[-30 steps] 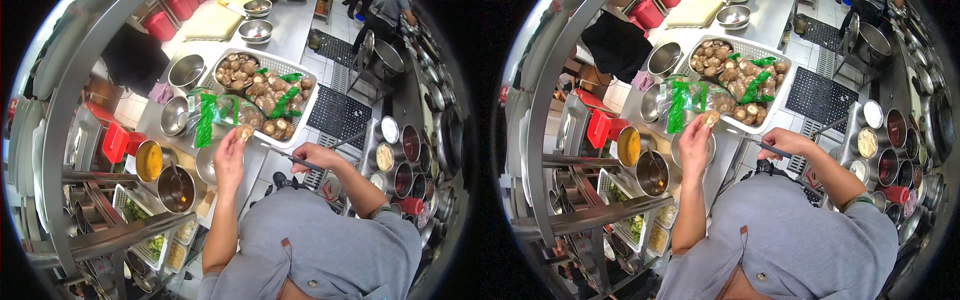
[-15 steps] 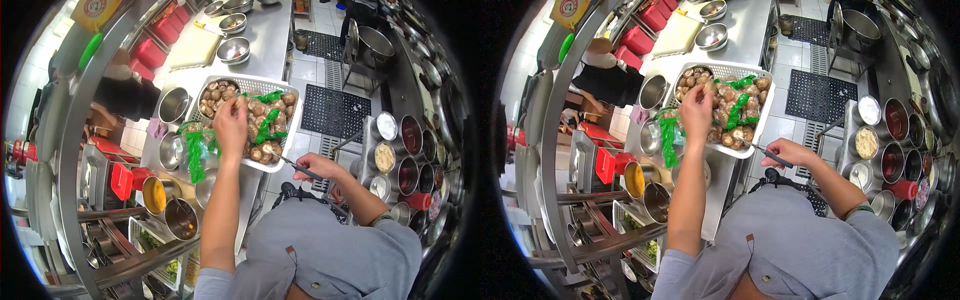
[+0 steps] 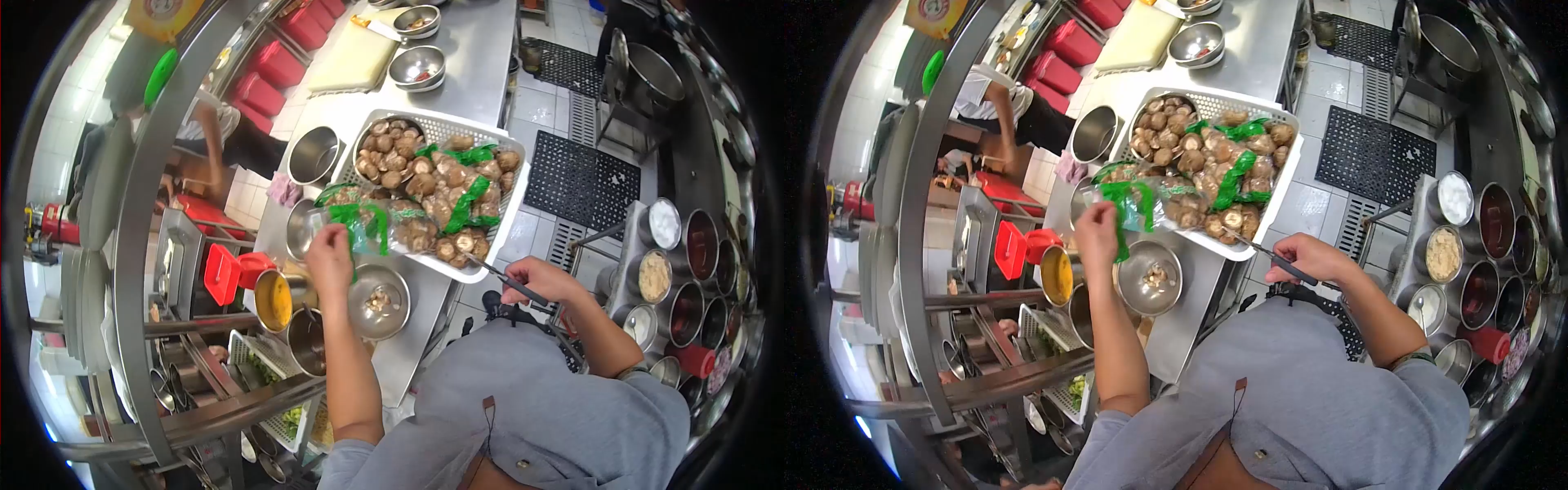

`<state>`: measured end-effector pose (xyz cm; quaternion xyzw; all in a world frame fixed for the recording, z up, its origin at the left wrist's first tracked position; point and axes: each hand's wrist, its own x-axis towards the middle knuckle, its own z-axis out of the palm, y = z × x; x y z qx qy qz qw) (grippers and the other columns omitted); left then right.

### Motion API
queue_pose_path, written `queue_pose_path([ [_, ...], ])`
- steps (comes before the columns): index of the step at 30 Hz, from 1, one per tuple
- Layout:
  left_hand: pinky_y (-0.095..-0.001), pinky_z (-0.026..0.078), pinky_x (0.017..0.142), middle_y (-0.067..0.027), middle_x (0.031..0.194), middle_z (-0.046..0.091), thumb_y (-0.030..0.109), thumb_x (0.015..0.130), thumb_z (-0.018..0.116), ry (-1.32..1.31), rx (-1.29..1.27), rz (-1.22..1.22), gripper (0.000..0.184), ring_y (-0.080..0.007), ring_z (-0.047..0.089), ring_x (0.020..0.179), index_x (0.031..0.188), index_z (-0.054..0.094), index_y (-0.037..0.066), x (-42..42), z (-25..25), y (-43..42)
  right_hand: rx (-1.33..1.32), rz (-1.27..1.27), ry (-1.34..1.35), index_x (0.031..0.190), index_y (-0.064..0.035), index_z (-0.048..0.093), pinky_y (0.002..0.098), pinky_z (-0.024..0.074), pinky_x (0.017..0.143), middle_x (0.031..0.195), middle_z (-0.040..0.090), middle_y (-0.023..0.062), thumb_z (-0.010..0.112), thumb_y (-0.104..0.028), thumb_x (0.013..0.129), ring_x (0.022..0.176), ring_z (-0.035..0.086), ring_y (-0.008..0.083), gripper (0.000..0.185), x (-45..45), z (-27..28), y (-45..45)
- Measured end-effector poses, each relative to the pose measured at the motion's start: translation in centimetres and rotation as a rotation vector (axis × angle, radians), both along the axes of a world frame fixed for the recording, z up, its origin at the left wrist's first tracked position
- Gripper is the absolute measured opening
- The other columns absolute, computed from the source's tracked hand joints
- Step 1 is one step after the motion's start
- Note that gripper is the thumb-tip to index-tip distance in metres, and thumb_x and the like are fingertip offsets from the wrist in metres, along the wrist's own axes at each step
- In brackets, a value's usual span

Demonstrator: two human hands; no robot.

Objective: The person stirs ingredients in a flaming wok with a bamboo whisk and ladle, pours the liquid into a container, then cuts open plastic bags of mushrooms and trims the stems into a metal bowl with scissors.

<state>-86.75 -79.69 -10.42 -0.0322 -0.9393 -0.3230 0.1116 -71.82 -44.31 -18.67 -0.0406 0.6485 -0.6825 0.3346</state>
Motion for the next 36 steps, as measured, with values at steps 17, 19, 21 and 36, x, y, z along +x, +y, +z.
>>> queue_pose_path([
  [17, -0.0469, 0.052, 0.082, -0.0238, 0.093, 0.071, 0.031, 0.083, 0.075, -0.221, -0.232, -0.539, 0.036, -0.0418, 0.068, 0.087, 0.102, 0.073, 0.001, 1.3, -3.1, 5.2, 0.035, 0.021, 0.054, 0.084, -0.0052, 0.065, 0.0221, 0.0437, 0.054, 0.069, 0.059, -0.0044, 0.085, -0.029, 0.082, 0.061, 0.055, 0.0048, 0.031, -1.1, 2.0, -3.8],
  [19, -0.0432, 0.053, 0.081, -0.0207, 0.09, 0.072, 0.031, 0.082, 0.076, -0.272, -0.132, -0.48, 0.037, -0.0355, 0.07, 0.087, 0.1, 0.073, -0.001, 1.3, -2.8, 5.2, 0.049, 0.004, 0.058, 0.085, -0.0053, 0.066, 0.0223, 0.0444, 0.055, 0.07, 0.06, -0.0041, 0.084, -0.029, 0.083, 0.061, 0.056, 0.0049, 0.03, -0.8, 2.3, -4.6],
  [21, -0.0414, 0.053, 0.08, -0.0196, 0.087, 0.073, 0.03, 0.081, 0.077, -0.287, 0.066, -0.401, 0.036, -0.0325, 0.071, 0.086, 0.097, 0.073, -0.002, 1.5, -2.4, 4.0, 0.016, -0.007, 0.074, 0.086, -0.0052, 0.066, 0.0222, 0.0449, 0.055, 0.07, 0.06, -0.0039, 0.084, -0.029, 0.083, 0.062, 0.056, 0.0048, 0.03, -0.6, 2.9, -4.9],
  [36, -0.0248, 0.056, 0.08, -0.0099, 0.107, 0.071, 0.015, 0.097, 0.068, -0.407, 1.264, 0.22, 0.036, -0.013, 0.068, 0.091, 0.125, 0.06, -0.004, 15.9, -3.3, -5.4, 0.633, -0.079, 0.662, 0.08, -0.0005, 0.059, 0.0449, 0.0492, 0.066, 0.075, 0.062, 0.0154, 0.085, -0.054, 0.07, 0.072, 0.062, 0.0363, 0.06, 3.0, 3.8, -17.4],
])
